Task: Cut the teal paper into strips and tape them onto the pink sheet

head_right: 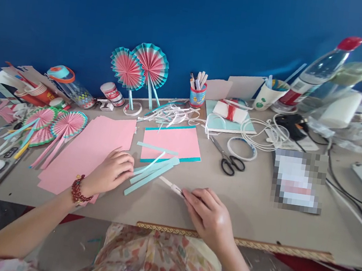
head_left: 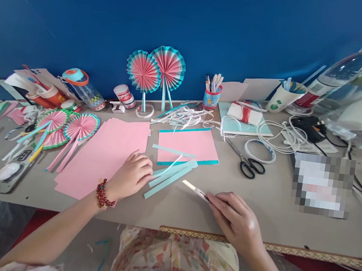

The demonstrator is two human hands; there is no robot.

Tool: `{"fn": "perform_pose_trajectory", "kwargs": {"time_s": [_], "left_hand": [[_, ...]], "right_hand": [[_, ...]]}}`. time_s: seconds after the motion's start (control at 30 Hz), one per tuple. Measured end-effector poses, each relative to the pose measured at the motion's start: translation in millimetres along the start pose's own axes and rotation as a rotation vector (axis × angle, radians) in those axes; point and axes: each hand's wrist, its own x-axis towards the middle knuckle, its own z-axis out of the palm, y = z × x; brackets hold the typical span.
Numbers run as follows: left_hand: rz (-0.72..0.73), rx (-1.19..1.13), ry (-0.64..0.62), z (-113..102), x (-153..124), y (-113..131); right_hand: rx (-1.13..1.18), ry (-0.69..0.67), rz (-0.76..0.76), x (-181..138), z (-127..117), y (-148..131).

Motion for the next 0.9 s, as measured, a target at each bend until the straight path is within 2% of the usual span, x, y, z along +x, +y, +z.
{"fn": "perform_pose_trajectory", "kwargs": {"time_s": [0.13, 0.27, 0.4, 0.5, 0.73, 0.9], "left_hand": [[-0.075, 0.065, 0.082, 4.1, 1.8, -3.9], [-0.083, 0.025, 0.174, 9.5, 1.8, 19.1], [-0.014, 0.048, 0.059, 18.9, 6.7, 43.4], [-0.016, 0.074, 0.043, 21.5, 10.6, 46.9], [0.045, -0.056, -0.030, 4.8, 8.3, 45.0], [0.133, -0.009, -0.022, -4.8, 11.2, 47.5]], "right_hand": [[-0.005, 0.046, 0.031, 0.7, -1.4, -0.8], [0.023, 0.092, 0.066, 2.0, -2.6, 0.2], [0.045, 0.150, 0.113, 2.1, -3.2, 0.8], [0.058, 0.180, 0.131, 1.5, -3.9, -0.3], [0.095, 0.200, 0.151, -1.1, -3.6, 1.1], [0.103, 0.197, 0.163, -0.5, -4.2, 0.3]]}}
